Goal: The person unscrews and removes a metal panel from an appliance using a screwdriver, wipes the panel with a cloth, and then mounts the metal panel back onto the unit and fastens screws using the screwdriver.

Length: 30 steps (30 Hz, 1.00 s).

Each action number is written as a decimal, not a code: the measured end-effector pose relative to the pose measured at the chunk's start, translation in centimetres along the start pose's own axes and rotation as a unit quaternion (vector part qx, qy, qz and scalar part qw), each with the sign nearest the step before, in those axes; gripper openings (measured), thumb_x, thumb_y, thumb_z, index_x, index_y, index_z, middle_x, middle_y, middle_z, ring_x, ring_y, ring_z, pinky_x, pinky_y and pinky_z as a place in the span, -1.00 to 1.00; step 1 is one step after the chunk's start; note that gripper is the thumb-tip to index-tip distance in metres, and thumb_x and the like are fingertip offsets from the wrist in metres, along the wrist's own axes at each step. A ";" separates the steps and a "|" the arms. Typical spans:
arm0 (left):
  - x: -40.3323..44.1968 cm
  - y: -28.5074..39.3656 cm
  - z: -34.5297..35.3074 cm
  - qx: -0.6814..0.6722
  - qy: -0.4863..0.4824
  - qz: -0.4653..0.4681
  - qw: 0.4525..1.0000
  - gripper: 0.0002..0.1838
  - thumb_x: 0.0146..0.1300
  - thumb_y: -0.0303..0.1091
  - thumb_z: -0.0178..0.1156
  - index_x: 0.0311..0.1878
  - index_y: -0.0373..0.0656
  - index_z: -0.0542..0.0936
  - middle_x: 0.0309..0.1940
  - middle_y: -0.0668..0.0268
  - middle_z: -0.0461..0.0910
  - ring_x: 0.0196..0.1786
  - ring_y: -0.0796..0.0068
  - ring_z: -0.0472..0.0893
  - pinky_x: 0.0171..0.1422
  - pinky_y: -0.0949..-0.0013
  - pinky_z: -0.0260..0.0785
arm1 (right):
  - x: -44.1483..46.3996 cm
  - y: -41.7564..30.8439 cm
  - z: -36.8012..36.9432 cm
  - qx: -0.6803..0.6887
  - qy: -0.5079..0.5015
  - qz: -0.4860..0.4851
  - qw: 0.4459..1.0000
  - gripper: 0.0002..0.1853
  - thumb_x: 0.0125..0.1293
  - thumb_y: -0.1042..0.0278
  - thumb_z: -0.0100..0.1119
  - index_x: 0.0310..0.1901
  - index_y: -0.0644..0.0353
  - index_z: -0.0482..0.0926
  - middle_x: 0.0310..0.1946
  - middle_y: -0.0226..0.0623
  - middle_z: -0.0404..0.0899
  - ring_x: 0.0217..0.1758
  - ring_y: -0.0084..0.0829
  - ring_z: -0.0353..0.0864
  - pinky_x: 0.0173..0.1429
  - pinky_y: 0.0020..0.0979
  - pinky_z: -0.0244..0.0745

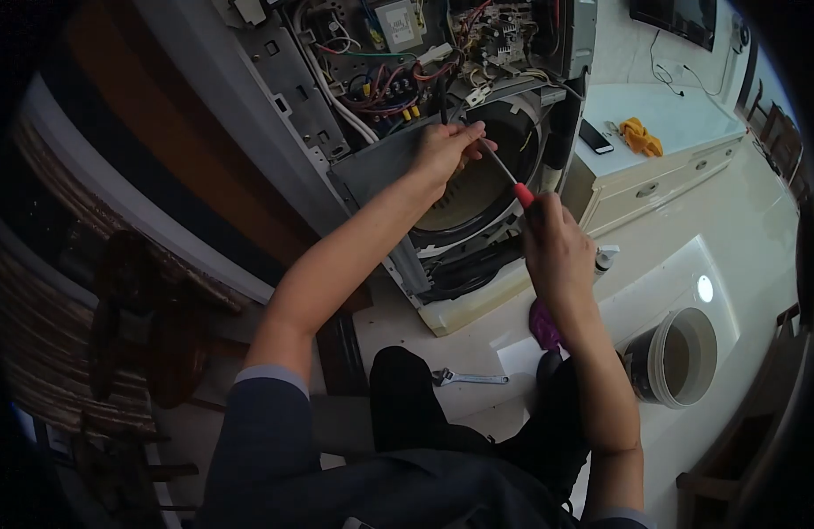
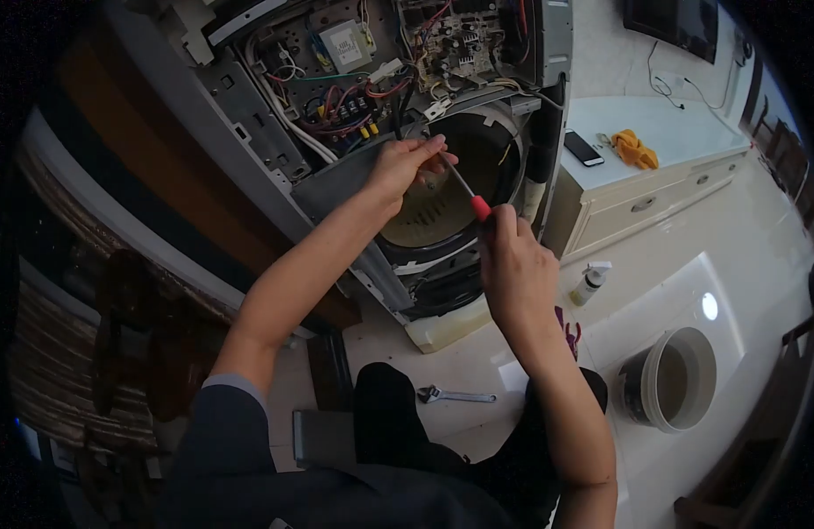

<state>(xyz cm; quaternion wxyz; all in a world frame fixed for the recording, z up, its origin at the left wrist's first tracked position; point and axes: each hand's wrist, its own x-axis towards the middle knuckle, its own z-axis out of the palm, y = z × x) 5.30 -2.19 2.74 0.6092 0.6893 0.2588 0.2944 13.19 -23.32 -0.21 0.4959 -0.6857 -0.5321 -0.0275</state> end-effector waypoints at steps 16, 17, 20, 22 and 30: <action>0.0 0.0 0.9 -0.033 0.051 0.019 0.998 -0.74 0.44 -0.17 0.13 -0.21 -0.17 0.62 -0.32 0.27 0.75 -0.39 0.69 0.52 -0.29 0.58 0.29 | -0.1 0.8 0.6 -0.071 0.056 -0.061 0.994 -0.73 0.29 0.37 0.27 -0.11 0.27 0.41 -0.42 -0.15 0.56 -0.54 -0.27 0.53 -0.40 -0.30 0.43; -0.1 0.1 0.9 -0.030 0.054 0.013 0.998 -0.74 0.44 -0.18 0.13 -0.22 -0.18 0.62 -0.33 0.26 0.75 -0.40 0.69 0.52 -0.29 0.57 0.30 | 0.4 1.3 0.1 -0.072 0.055 -0.064 0.994 -0.73 0.29 0.37 0.27 -0.11 0.27 0.41 -0.42 -0.15 0.56 -0.54 -0.27 0.53 -0.40 -0.30 0.43; -0.3 0.0 0.8 -0.058 0.057 0.010 0.997 -0.73 0.44 -0.19 0.13 -0.25 -0.20 0.62 -0.34 0.23 0.74 -0.41 0.66 0.55 -0.26 0.56 0.36 | 1.5 2.4 -1.5 0.527 -0.161 0.359 0.753 -0.78 0.32 0.36 0.27 -0.13 0.20 0.43 -0.46 -0.34 0.51 -0.68 -0.60 0.29 -0.62 -0.51 0.17; 0.2 -0.4 0.9 -0.062 0.062 0.024 0.996 -0.73 0.44 -0.19 0.12 -0.25 -0.20 0.62 -0.34 0.22 0.74 -0.40 0.64 0.56 -0.24 0.54 0.38 | 1.5 2.0 -1.9 0.510 -0.171 0.345 0.769 -0.75 0.32 0.36 0.29 -0.14 0.20 0.39 -0.44 -0.34 0.48 -0.66 -0.61 0.30 -0.62 -0.50 0.17; 0.5 -0.5 0.6 -0.046 0.047 0.024 0.998 -0.73 0.44 -0.10 0.12 -0.17 -0.09 0.63 -0.26 0.36 0.75 -0.35 0.78 0.51 -0.34 0.64 0.16 | 0.7 0.7 -0.5 0.087 -0.016 0.046 0.995 -0.78 0.32 0.38 0.26 -0.18 0.25 0.40 -0.45 -0.29 0.45 -0.51 -0.46 0.48 -0.43 -0.30 0.39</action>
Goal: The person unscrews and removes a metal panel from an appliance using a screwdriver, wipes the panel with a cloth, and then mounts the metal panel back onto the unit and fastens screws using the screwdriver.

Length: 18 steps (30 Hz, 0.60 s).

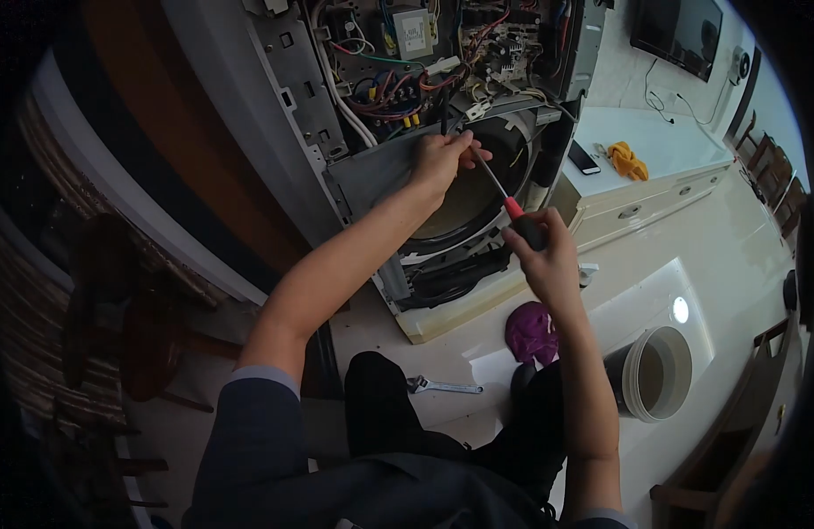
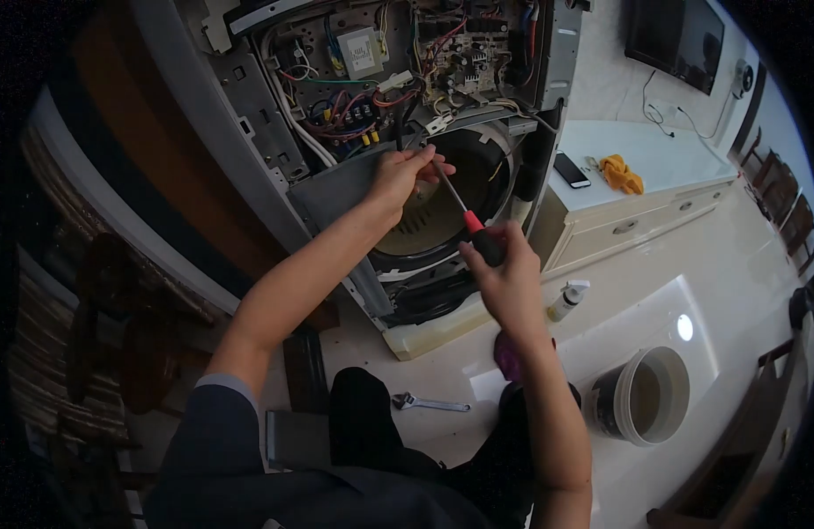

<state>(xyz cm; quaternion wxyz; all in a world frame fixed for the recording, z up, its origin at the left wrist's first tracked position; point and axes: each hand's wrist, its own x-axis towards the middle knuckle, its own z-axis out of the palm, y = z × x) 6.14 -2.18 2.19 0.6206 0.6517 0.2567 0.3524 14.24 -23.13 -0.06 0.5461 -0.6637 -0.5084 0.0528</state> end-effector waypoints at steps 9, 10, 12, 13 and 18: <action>-0.1 0.1 0.1 0.001 0.009 -0.012 1.000 -0.75 0.44 -0.14 0.12 -0.14 -0.12 0.64 -0.25 0.40 0.75 -0.32 0.77 0.50 -0.34 0.63 0.17 | -0.2 -1.1 0.2 -0.100 -0.018 0.018 0.995 -0.74 0.34 0.35 0.25 -0.08 0.21 0.37 -0.42 -0.35 0.47 -0.50 -0.42 0.48 -0.43 -0.31 0.40; -0.1 0.0 0.0 0.002 0.004 -0.008 1.000 -0.74 0.43 -0.13 0.12 -0.14 -0.11 0.64 -0.25 0.40 0.75 -0.32 0.77 0.50 -0.34 0.63 0.17 | -0.4 -0.8 0.5 -0.271 0.043 -0.117 0.954 -0.70 0.32 0.35 0.26 -0.04 0.21 0.38 -0.43 -0.31 0.49 -0.44 -0.36 0.53 -0.36 -0.23 0.46; 0.2 0.0 0.1 -0.002 0.001 0.003 1.000 -0.74 0.43 -0.13 0.13 -0.14 -0.11 0.64 -0.25 0.40 0.75 -0.32 0.78 0.50 -0.34 0.63 0.17 | 0.2 -0.3 0.2 -0.107 0.007 -0.017 0.994 -0.71 0.31 0.35 0.28 -0.07 0.21 0.40 -0.44 -0.33 0.48 -0.50 -0.42 0.49 -0.44 -0.30 0.40; 0.2 -0.1 0.2 -0.001 0.005 0.003 1.000 -0.74 0.43 -0.12 0.13 -0.14 -0.10 0.64 -0.25 0.40 0.75 -0.33 0.78 0.50 -0.34 0.62 0.17 | 0.5 0.0 -0.1 0.066 -0.031 0.090 0.993 -0.73 0.30 0.35 0.30 -0.09 0.21 0.43 -0.45 -0.35 0.48 -0.55 -0.48 0.46 -0.51 -0.37 0.35; -0.2 -0.2 0.4 0.008 0.007 -0.013 1.000 -0.70 0.45 -0.06 0.06 -0.11 -0.06 0.64 -0.24 0.38 0.75 -0.34 0.77 0.51 -0.33 0.61 0.18 | 1.4 0.0 -1.6 0.453 -0.120 0.324 0.822 -0.74 0.28 0.32 0.35 -0.14 0.19 0.47 -0.46 -0.41 0.48 -0.68 -0.69 0.27 -0.63 -0.57 0.06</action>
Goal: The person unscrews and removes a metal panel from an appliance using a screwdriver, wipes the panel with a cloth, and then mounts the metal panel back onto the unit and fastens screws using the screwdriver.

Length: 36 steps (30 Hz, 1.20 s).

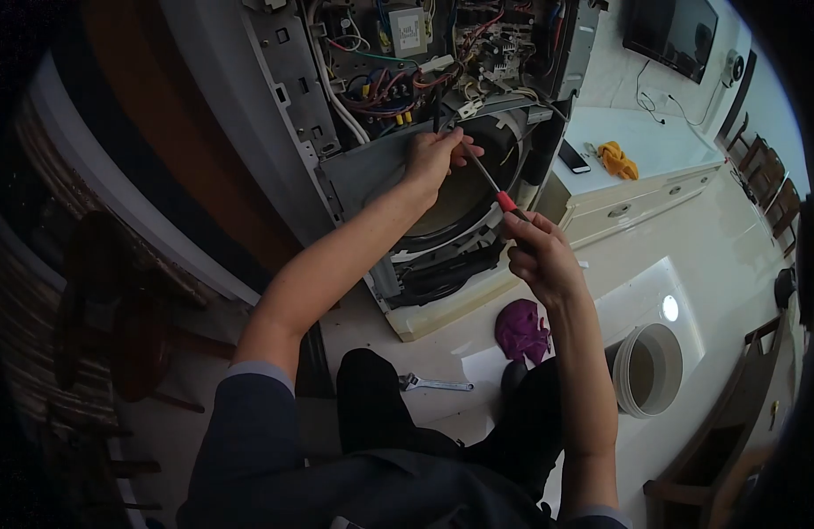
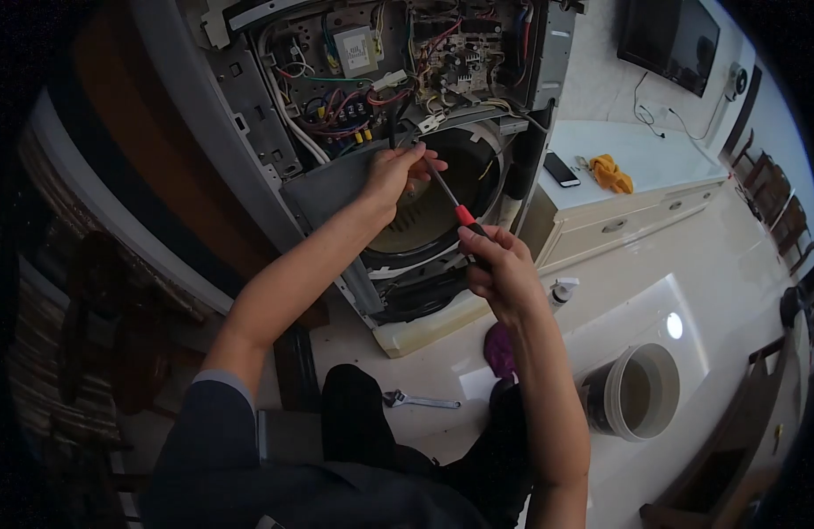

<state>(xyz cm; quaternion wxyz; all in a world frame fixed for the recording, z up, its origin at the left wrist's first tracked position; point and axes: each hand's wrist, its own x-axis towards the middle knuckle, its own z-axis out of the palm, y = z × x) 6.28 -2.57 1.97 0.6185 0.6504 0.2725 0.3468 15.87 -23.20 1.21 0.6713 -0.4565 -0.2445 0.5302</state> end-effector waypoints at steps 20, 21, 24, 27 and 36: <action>-10.6 -6.6 -9.9 0.917 0.096 0.233 0.310 -0.05 0.33 0.34 -0.09 0.58 -0.10 -0.03 0.61 0.30 -0.16 0.64 0.35 -0.23 0.66 0.14 -0.47 | -3.1 7.8 -5.0 -0.163 0.217 -0.117 0.955 -0.70 0.32 0.35 0.31 -0.01 0.24 0.48 -0.44 -0.44 0.55 -0.70 -0.72 0.27 -0.64 -0.58 0.05; -10.7 -6.5 -9.8 0.919 0.097 0.222 0.310 -0.06 0.33 0.35 -0.12 0.58 -0.06 -0.05 0.62 0.32 -0.21 0.64 0.34 -0.27 0.66 0.14 -0.52 | -3.0 8.0 -4.9 -0.166 0.213 -0.112 0.956 -0.70 0.31 0.35 0.32 -0.01 0.25 0.48 -0.44 -0.43 0.55 -0.70 -0.72 0.28 -0.64 -0.59 0.06; -10.5 -5.8 -10.9 0.897 0.059 0.271 0.345 -0.13 0.34 0.26 -0.06 0.56 -0.05 0.03 0.61 0.32 -0.15 0.63 0.34 -0.20 0.66 0.13 -0.44 | -3.7 7.7 -4.0 -0.170 0.213 -0.089 0.958 -0.69 0.30 0.37 0.32 0.00 0.26 0.50 -0.45 -0.44 0.54 -0.67 -0.73 0.29 -0.62 -0.60 0.07; -11.8 -5.8 -14.9 0.783 0.016 0.414 0.465 -0.29 0.34 0.01 0.11 0.47 -0.09 0.24 0.51 0.28 0.15 0.55 0.34 0.11 0.61 0.14 -0.10 | -4.1 7.6 -4.2 -0.217 0.202 -0.051 0.954 -0.70 0.38 0.28 0.23 0.03 0.26 0.50 -0.41 -0.45 0.53 -0.63 -0.74 0.30 -0.59 -0.59 0.07; -21.0 -24.7 -17.4 0.331 0.229 0.027 0.915 -0.51 0.23 -0.27 0.35 0.17 -0.22 0.46 -0.01 0.18 0.64 0.05 0.21 0.64 0.19 0.25 0.44 | 1.3 9.2 -6.1 -0.421 0.039 0.078 0.903 -0.72 0.39 0.29 0.17 0.02 0.27 0.49 -0.38 -0.43 0.51 -0.44 -0.65 0.39 -0.37 -0.56 0.28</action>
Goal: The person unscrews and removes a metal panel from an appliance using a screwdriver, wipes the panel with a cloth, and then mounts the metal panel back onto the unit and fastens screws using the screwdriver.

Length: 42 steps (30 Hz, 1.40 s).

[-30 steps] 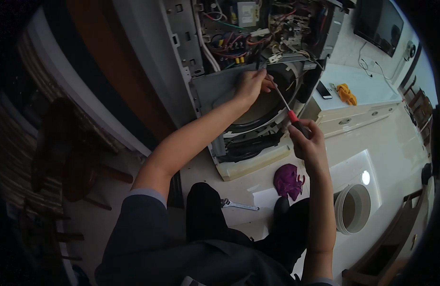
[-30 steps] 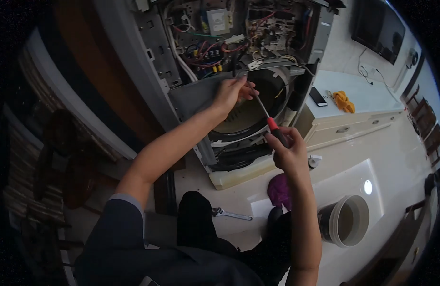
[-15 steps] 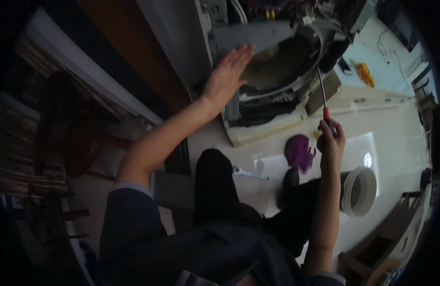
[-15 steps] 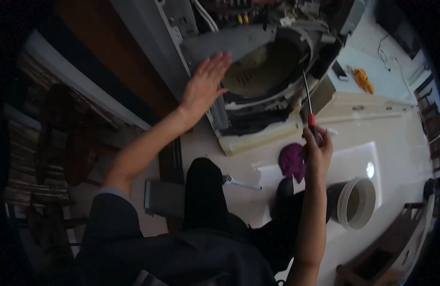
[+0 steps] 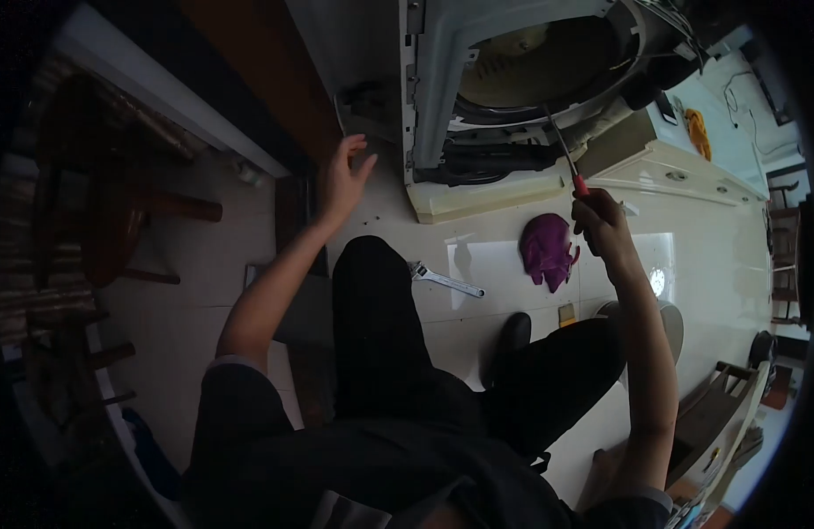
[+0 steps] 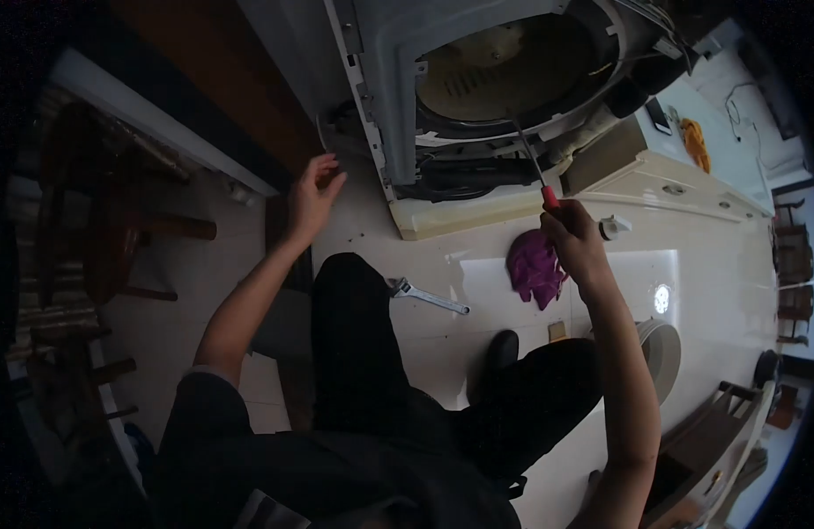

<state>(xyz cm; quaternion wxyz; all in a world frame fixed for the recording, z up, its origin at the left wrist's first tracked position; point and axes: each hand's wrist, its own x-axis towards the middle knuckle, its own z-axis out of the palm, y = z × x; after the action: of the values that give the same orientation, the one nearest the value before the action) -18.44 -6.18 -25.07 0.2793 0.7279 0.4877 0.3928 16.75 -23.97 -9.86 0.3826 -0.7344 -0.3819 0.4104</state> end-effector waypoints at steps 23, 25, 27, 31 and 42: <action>5.7 12.2 9.4 0.125 0.377 0.017 0.918 -0.24 -0.01 0.01 0.50 0.03 -0.40 0.41 -0.24 -0.11 0.61 -0.17 -0.13 0.64 -0.09 0.04 0.46 | 10.0 4.6 9.7 0.328 -0.199 -0.045 0.922 -0.86 0.42 0.23 0.12 -0.24 0.06 0.42 -0.58 -0.52 0.32 -0.60 -0.64 0.28 -0.59 -0.59 0.06; 5.9 11.9 9.6 0.121 0.374 0.043 0.918 -0.20 -0.03 0.03 0.50 0.06 -0.42 0.40 -0.26 -0.14 0.62 -0.19 -0.17 0.64 -0.14 0.01 0.47 | 9.6 4.5 9.4 0.332 -0.200 -0.034 0.921 -0.86 0.42 0.25 0.10 -0.24 0.07 0.42 -0.56 -0.51 0.32 -0.58 -0.63 0.28 -0.56 -0.58 0.08; 5.9 12.0 9.4 0.107 0.375 0.047 0.920 -0.27 -0.05 0.03 0.51 -0.06 -0.40 0.44 -0.30 -0.13 0.62 -0.20 -0.14 0.65 -0.14 0.05 0.47 | 9.4 5.0 9.2 0.395 -0.210 -0.038 0.893 -0.82 0.41 0.19 0.16 -0.20 0.06 0.42 -0.63 -0.50 0.33 -0.63 -0.64 0.30 -0.64 -0.58 0.03; 5.8 12.3 9.3 0.079 0.336 -0.001 0.938 -0.28 -0.03 -0.08 0.54 0.02 -0.39 0.43 -0.17 -0.04 0.64 -0.08 0.03 0.66 0.02 0.18 0.47 | 9.7 7.8 7.7 0.298 -0.243 -0.113 0.916 -0.85 0.45 0.23 0.08 -0.24 0.08 0.41 -0.60 -0.49 0.36 -0.60 -0.64 0.34 -0.60 -0.57 0.09; 1.6 5.2 13.3 -0.070 0.208 0.011 0.976 -0.14 0.01 -0.41 0.54 0.30 -0.32 0.20 0.13 0.05 0.49 0.12 0.31 0.55 0.23 0.32 0.41 | 10.6 20.9 11.6 0.274 -0.141 -0.032 0.951 -0.84 0.43 0.25 0.09 -0.26 0.12 0.42 -0.69 -0.50 0.34 -0.72 -0.66 0.25 -0.67 -0.55 0.07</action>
<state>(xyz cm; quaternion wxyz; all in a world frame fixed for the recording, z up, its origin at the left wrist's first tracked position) -4.29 -6.89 -27.60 0.2173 0.6142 0.4985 0.5719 15.42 -20.51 -35.79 0.5238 -0.5235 -0.3281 0.5865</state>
